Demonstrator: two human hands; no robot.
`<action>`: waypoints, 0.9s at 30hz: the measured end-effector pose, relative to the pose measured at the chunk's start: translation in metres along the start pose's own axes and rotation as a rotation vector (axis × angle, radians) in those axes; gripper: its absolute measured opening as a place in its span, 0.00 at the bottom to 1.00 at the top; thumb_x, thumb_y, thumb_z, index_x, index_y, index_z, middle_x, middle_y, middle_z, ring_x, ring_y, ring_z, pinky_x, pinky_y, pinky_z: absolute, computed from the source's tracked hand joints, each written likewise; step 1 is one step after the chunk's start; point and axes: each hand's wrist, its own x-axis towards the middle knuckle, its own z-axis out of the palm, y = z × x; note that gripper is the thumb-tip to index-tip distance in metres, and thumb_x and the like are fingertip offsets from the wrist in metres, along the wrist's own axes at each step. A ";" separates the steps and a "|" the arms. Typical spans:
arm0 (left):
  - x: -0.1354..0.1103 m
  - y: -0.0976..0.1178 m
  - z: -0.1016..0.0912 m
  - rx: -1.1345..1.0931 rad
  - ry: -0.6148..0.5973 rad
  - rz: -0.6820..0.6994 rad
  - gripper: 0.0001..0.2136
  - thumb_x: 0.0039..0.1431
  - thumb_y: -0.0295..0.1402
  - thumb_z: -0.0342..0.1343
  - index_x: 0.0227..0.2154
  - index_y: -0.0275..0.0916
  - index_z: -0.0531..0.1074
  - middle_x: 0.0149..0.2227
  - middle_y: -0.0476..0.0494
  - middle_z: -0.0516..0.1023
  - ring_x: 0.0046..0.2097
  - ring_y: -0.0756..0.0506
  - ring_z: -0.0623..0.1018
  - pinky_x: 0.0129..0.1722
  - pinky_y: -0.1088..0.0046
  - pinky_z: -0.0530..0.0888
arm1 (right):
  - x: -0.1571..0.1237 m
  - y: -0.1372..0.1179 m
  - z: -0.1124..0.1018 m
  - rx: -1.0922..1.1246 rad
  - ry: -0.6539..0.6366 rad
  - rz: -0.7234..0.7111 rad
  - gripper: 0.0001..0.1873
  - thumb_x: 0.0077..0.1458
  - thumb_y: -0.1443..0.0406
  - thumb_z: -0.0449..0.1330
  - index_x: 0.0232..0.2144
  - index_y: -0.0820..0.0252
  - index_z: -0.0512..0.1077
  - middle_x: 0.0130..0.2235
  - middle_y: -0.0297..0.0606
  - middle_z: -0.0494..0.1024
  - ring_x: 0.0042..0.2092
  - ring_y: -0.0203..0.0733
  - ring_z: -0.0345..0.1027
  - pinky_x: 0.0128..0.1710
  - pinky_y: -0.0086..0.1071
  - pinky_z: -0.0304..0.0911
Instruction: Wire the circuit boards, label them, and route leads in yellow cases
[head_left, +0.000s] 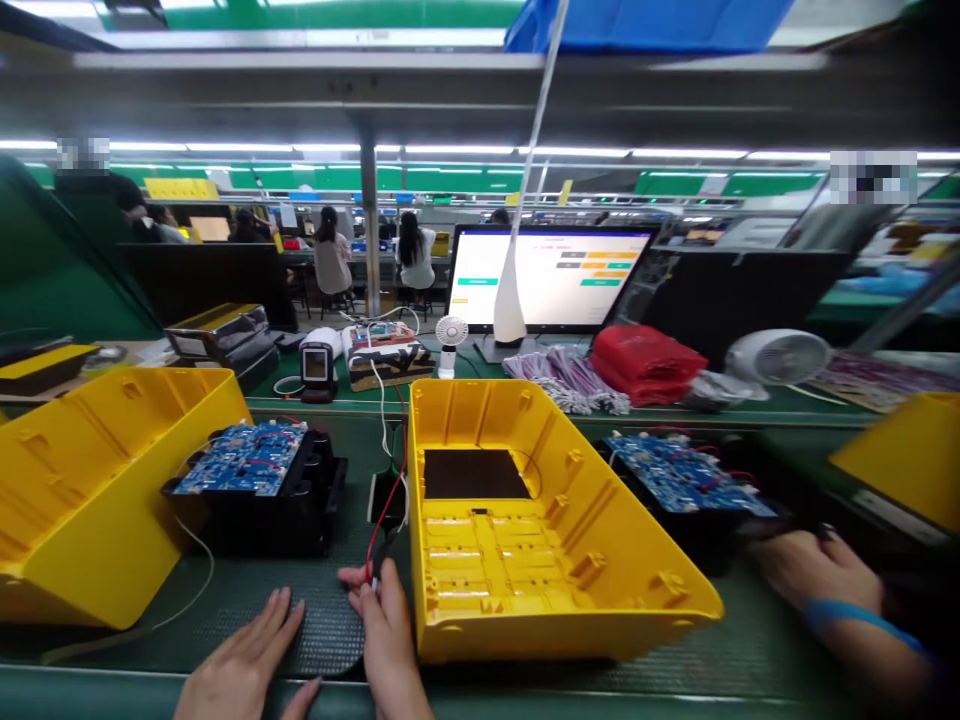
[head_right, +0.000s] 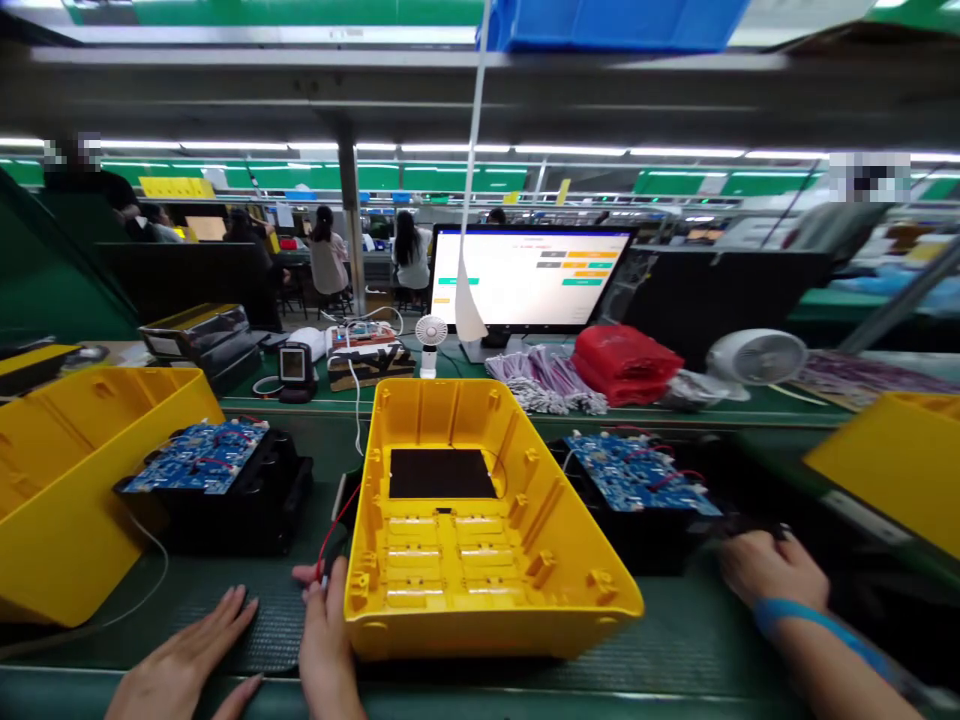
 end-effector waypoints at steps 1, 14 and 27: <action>0.000 -0.002 -0.002 -0.014 -0.008 0.022 0.26 0.52 0.51 0.54 0.46 0.35 0.73 0.46 0.38 0.76 0.43 0.44 0.79 0.36 0.73 0.79 | -0.001 -0.002 0.000 0.049 -0.005 0.024 0.26 0.46 0.46 0.58 0.40 0.58 0.67 0.44 0.47 0.77 0.49 0.50 0.70 0.53 0.45 0.60; 0.026 0.008 -0.002 -0.429 -0.131 0.238 0.27 0.57 0.53 0.51 0.55 0.43 0.66 0.54 0.43 0.68 0.51 0.44 0.74 0.44 0.74 0.75 | -0.005 -0.061 -0.009 0.028 0.106 -0.193 0.23 0.56 0.45 0.50 0.37 0.59 0.60 0.40 0.45 0.77 0.38 0.43 0.75 0.35 0.34 0.67; 0.098 0.106 0.019 -0.728 -0.209 0.339 0.17 0.67 0.33 0.43 0.55 0.38 0.66 0.55 0.36 0.67 0.55 0.41 0.70 0.49 0.68 0.73 | 0.059 -0.209 -0.084 -0.143 0.252 -0.614 0.11 0.55 0.57 0.55 0.34 0.59 0.62 0.36 0.33 0.67 0.37 0.39 0.74 0.39 0.33 0.67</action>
